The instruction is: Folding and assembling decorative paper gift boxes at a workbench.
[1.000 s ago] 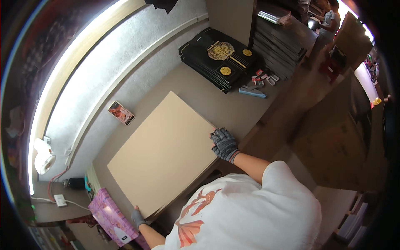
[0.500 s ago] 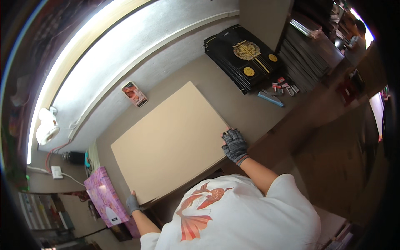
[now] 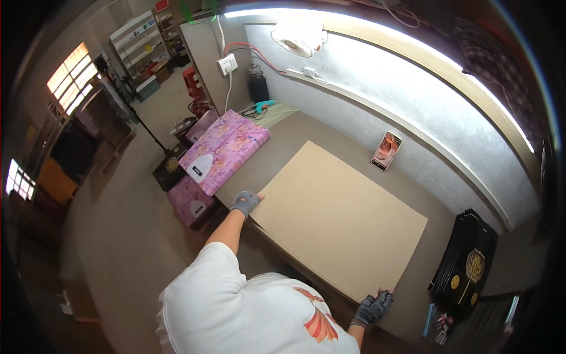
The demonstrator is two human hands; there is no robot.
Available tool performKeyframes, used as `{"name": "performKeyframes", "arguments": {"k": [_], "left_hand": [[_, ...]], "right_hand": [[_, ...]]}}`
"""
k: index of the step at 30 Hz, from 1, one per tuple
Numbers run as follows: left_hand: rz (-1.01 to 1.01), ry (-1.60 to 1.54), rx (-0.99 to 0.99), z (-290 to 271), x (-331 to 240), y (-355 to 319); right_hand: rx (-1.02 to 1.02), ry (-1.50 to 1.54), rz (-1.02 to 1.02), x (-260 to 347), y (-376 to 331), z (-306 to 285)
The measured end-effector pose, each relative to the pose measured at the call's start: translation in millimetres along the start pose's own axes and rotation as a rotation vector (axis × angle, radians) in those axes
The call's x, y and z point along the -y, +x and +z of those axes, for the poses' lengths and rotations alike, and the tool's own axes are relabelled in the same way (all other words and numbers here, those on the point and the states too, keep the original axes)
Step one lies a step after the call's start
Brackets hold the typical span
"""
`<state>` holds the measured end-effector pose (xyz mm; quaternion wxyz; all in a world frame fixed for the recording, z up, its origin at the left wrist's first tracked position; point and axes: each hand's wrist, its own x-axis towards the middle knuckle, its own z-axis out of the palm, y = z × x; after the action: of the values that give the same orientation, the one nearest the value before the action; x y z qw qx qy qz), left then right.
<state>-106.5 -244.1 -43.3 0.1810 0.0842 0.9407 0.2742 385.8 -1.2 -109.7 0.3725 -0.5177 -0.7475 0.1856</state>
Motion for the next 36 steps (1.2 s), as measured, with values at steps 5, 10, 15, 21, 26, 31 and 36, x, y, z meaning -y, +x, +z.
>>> {"name": "performKeyframes", "arguments": {"k": [5,10,15,21,26,31,36], "left_hand": [[-0.039,-0.013,-0.035,1,-10,-16],[-0.039,-0.038,-0.045,7,-13,-8],[-0.03,-0.074,-0.052,11,-8,-7],[-0.023,-0.076,-0.077,13,-6,-11],[-0.049,-0.063,-0.036,14,-8,-5],[0.07,-0.046,-0.049,18,-1,8],[0.057,0.012,0.025,8,-4,8]], "right_hand": [[0.134,-0.345,-0.124,9,27,-21],[0.097,-0.317,-0.133,-1,33,-16],[0.021,-0.082,-0.112,-4,27,-10],[0.105,-0.246,-0.143,-5,28,-19],[0.082,-0.344,-0.176,-8,26,-19],[0.061,-0.365,-0.204,-17,27,-13],[0.013,-0.366,-0.176,-6,30,-15]]}}
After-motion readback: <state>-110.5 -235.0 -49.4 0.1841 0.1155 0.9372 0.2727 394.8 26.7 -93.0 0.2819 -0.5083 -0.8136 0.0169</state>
